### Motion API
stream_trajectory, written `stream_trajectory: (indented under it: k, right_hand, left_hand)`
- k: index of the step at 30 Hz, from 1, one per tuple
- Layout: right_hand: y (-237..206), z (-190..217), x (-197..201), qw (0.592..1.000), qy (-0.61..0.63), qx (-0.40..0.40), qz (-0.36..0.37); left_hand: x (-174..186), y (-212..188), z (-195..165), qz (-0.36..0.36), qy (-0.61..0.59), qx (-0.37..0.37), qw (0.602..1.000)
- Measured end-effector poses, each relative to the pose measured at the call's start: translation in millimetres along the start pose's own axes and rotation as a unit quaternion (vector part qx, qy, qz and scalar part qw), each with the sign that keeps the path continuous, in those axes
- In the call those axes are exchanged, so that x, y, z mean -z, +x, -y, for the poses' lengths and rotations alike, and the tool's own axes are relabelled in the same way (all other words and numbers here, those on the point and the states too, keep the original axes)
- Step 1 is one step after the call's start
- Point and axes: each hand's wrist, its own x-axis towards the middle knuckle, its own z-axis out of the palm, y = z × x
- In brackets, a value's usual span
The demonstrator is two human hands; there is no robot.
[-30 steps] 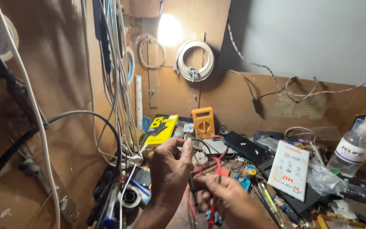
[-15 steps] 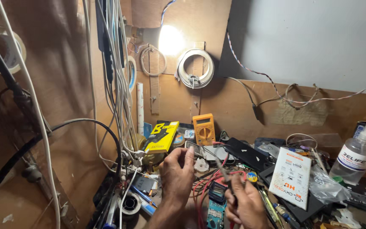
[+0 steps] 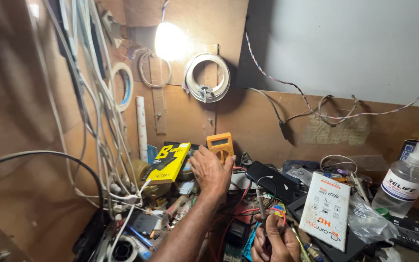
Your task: The person uses a multimeter to test a small blue circuit board, then uses a screwdriver to adjust components on the board. They handle the board and a blue plastic frame, aligning and inspecting the parts on a cluttered workbench.
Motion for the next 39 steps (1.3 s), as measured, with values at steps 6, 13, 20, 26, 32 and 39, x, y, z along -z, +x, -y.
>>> stream_trajectory:
  k: [6,13,20,26,32,39]
  right_hand:
    - [12,-2,5,0.999,-0.034,0.018,-0.034]
    - [10,3,3,0.998,-0.036,0.002,-0.054]
    - [8,12,-4,1.0,-0.019,-0.008,-0.003]
    - [4,20,-11,0.999,-0.027,-0.029,-0.036]
    - [0,24,-17,0.999,-0.029,-0.022,-0.035]
    - [0,20,-11,0.998,-0.006,-0.006,-0.058]
  left_hand:
    - [-16,10,-16,-0.024,0.127,-0.023,0.991]
    - [-29,14,-19,-0.018,0.143,-0.046,0.988]
    - [-26,10,-17,-0.002,0.168,-0.069,0.983]
    - [-11,8,3,-0.109,0.018,-0.177,0.978]
    - [18,35,38,0.036,-0.036,-0.344,0.938]
    - [12,57,31,0.16,0.236,-0.622,0.729]
